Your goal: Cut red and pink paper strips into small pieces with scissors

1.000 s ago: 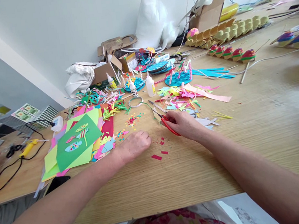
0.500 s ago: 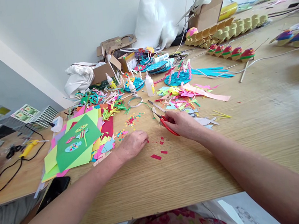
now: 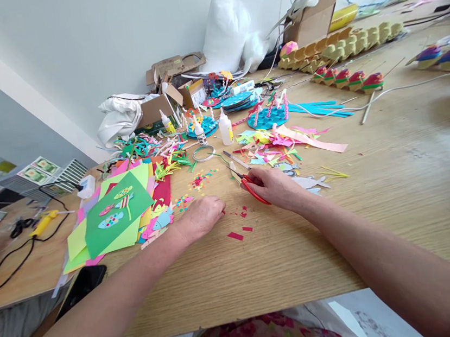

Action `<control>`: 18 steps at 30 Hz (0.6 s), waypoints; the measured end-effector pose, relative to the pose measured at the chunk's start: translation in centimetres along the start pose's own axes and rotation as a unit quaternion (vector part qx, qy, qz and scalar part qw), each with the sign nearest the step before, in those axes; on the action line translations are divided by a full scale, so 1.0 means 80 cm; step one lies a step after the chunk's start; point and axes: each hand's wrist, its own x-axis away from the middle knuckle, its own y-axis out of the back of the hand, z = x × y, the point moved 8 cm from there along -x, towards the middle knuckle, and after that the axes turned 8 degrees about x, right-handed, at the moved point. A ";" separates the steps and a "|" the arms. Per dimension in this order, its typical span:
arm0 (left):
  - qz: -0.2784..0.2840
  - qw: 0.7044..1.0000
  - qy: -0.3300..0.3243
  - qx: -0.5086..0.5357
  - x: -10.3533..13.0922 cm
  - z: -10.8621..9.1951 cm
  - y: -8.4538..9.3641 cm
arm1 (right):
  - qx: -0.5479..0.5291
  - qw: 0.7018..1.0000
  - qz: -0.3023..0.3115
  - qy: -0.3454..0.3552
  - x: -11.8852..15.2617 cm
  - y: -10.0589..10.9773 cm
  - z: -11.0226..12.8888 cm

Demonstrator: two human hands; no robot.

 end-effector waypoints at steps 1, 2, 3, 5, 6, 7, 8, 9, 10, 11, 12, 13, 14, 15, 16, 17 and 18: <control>-0.001 1.000 -0.001 -0.008 -0.001 -0.001 0.000 | -0.001 1.000 0.001 -0.001 0.000 0.000 0.000; -0.003 1.000 -0.002 -0.014 -0.002 -0.001 0.000 | -0.002 1.000 0.003 -0.002 0.000 0.000 0.000; -0.004 1.000 -0.003 -0.020 -0.002 -0.002 -0.001 | -0.003 1.000 0.003 -0.004 0.000 0.000 0.000; -0.008 0.999 -0.009 -0.031 -0.002 -0.005 -0.002 | -0.004 1.000 0.004 -0.005 0.001 0.000 0.000; -0.013 0.999 -0.011 -0.037 -0.002 -0.006 -0.002 | -0.004 1.000 0.003 -0.004 0.001 0.000 0.000; -0.019 0.999 -0.013 -0.043 -0.001 -0.007 -0.002 | -0.003 1.000 0.003 -0.004 0.001 0.001 0.000; -0.024 0.998 -0.014 -0.048 0.000 -0.009 -0.002 | -0.003 1.000 0.002 -0.004 0.001 0.001 0.000; -0.029 0.998 -0.013 -0.051 0.001 -0.010 -0.002 | -0.002 1.000 0.002 -0.003 0.001 0.001 0.001; -0.032 0.998 -0.010 -0.050 0.001 -0.010 -0.002 | -0.002 1.000 0.002 -0.002 0.001 0.001 0.001; -0.034 0.998 -0.005 -0.046 0.001 -0.009 -0.002 | -0.002 1.000 0.001 -0.002 0.001 0.002 0.001; -0.036 0.999 0.001 -0.037 0.002 -0.007 -0.002 | -0.002 1.000 0.001 -0.001 0.001 0.002 0.001; -0.038 0.999 0.010 -0.025 0.002 -0.005 -0.001 | -0.002 1.000 0.001 -0.001 0.001 0.002 0.001; -0.040 0.999 0.018 -0.008 0.002 -0.002 0.000 | -0.003 1.000 0.002 -0.001 0.001 0.002 0.001; -0.043 0.999 0.025 0.010 0.002 0.001 0.002 | -0.004 1.000 0.003 -0.001 0.001 0.001 0.001; -0.048 0.998 0.031 0.026 0.003 0.004 0.003 | -0.006 1.000 0.003 -0.002 0.001 0.001 0.001; -0.053 0.997 0.034 0.039 0.003 0.007 0.005 | -0.006 1.000 0.003 -0.003 0.001 0.001 0.000; -0.057 0.997 0.034 0.046 0.003 0.008 0.007 | -0.006 1.000 0.003 -0.004 0.001 0.001 0.001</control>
